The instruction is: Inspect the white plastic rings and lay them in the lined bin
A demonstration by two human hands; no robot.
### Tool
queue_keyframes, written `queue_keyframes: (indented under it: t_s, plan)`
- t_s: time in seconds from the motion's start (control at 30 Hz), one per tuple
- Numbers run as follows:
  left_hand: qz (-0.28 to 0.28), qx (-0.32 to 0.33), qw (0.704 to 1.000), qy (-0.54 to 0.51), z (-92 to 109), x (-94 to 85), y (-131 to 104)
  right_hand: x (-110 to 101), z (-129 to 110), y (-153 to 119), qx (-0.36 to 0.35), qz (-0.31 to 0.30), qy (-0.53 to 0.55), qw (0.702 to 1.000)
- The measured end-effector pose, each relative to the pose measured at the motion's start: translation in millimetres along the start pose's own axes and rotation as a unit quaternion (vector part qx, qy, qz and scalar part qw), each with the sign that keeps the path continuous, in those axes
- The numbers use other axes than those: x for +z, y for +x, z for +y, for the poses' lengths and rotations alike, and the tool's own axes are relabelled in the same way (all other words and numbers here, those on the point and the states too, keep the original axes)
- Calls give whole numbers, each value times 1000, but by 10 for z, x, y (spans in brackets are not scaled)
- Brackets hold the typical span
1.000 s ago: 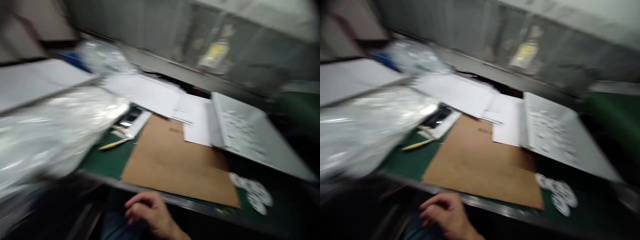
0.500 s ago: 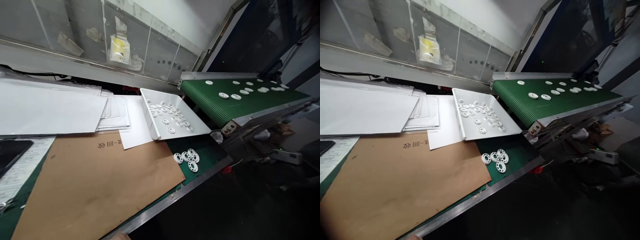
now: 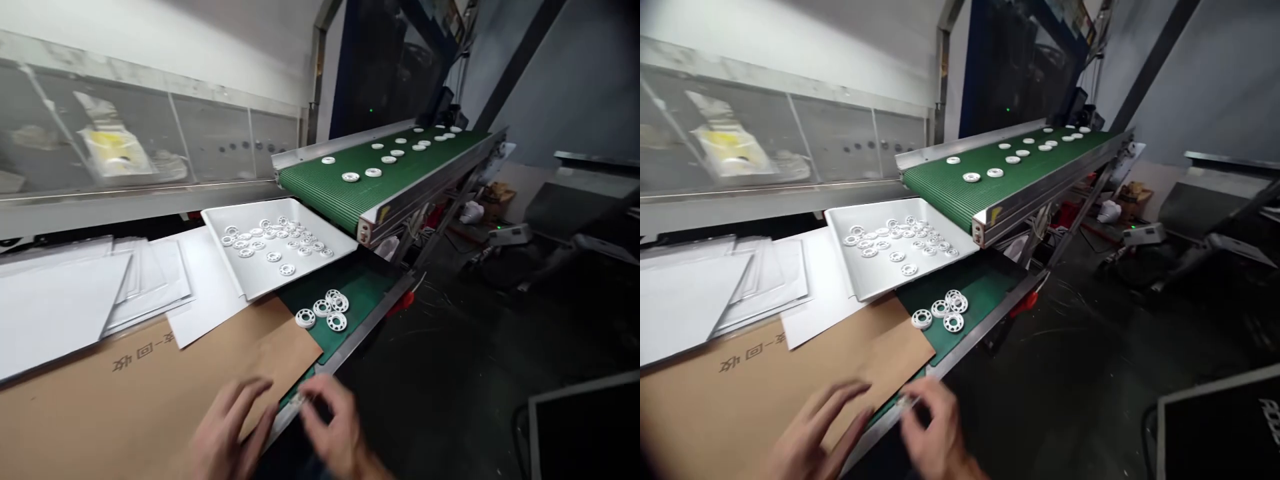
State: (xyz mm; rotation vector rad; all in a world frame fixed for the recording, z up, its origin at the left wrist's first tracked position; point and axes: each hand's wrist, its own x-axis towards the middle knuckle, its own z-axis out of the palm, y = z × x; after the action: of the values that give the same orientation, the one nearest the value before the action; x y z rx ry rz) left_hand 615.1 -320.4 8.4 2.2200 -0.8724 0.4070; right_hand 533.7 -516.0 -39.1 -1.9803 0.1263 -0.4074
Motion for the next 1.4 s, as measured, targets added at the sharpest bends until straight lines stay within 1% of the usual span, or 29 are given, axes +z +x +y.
queue_keyframes:
  t_s: [0.03, 0.07, 0.1, 0.13, 0.2, 0.27, 0.3, 0.4, 0.5, 0.57, 0.63, 0.73, 0.8, 0.97, 1.1, 1.17, 1.27, 1.4]
  plan:
    - [-37, 17, 999, 5, -37, 136, 261, -216, 73, 171, -32, 86, -66, 994]
    - [-77, 20, 997, 16, -72, 282, 521, -400, 145, 355, -54, 146, -135, 978]
    - [-119, 13, 992, 32, -103, 432, 766, -544, 213, 538, -56, 166, -157, 972]
    - [-153, 1, 987, 50, -130, 579, 984, -647, 275, 709, -56, 172, -171, 968]
    - [-181, -12, 981, 71, -174, 830, 1310, -735, 376, 976, -51, 161, -191, 967]
    - [-193, -21, 977, 84, -211, 984, 1487, -720, 443, 1117, -48, 143, -208, 966]
    - [-199, -24, 976, 89, -230, 1019, 1531, -701, 465, 1144, -49, 135, -213, 966]
    - [-204, -27, 975, 88, -281, 1006, 1594, -703, 507, 1138, -62, 114, -209, 969]
    - [-198, -17, 978, 60, -307, 995, 1689, -831, 558, 1178, -80, 110, -192, 972]
    - [-205, -9, 978, 38, -305, 1082, 1773, -940, 623, 1284, -84, 117, -191, 971]
    - [-227, 2, 974, 20, -295, 1230, 1838, -1023, 708, 1429, -80, 117, -201, 969]
    - [-256, 17, 966, 9, -275, 1426, 1873, -1075, 823, 1630, -69, 87, -226, 968]
    - [-261, 21, 965, 10, -264, 1482, 1875, -1076, 867, 1725, -66, 65, -241, 966]
    - [-257, 25, 966, 13, -223, 1462, 1897, -1066, 886, 1885, -62, 39, -260, 963]
    - [-240, 17, 970, 13, -196, 1449, 1891, -1095, 867, 2029, -68, 7, -262, 963]
    - [-223, 4, 975, 5, -204, 1436, 1864, -1115, 849, 2125, -69, 3, -263, 962]
    - [-186, -33, 982, -13, -241, 1387, 1806, -1124, 818, 2286, -58, 5, -276, 959]
    - [-159, -68, 984, -46, -300, 1298, 1744, -1038, 770, 2452, -16, -27, -324, 946]
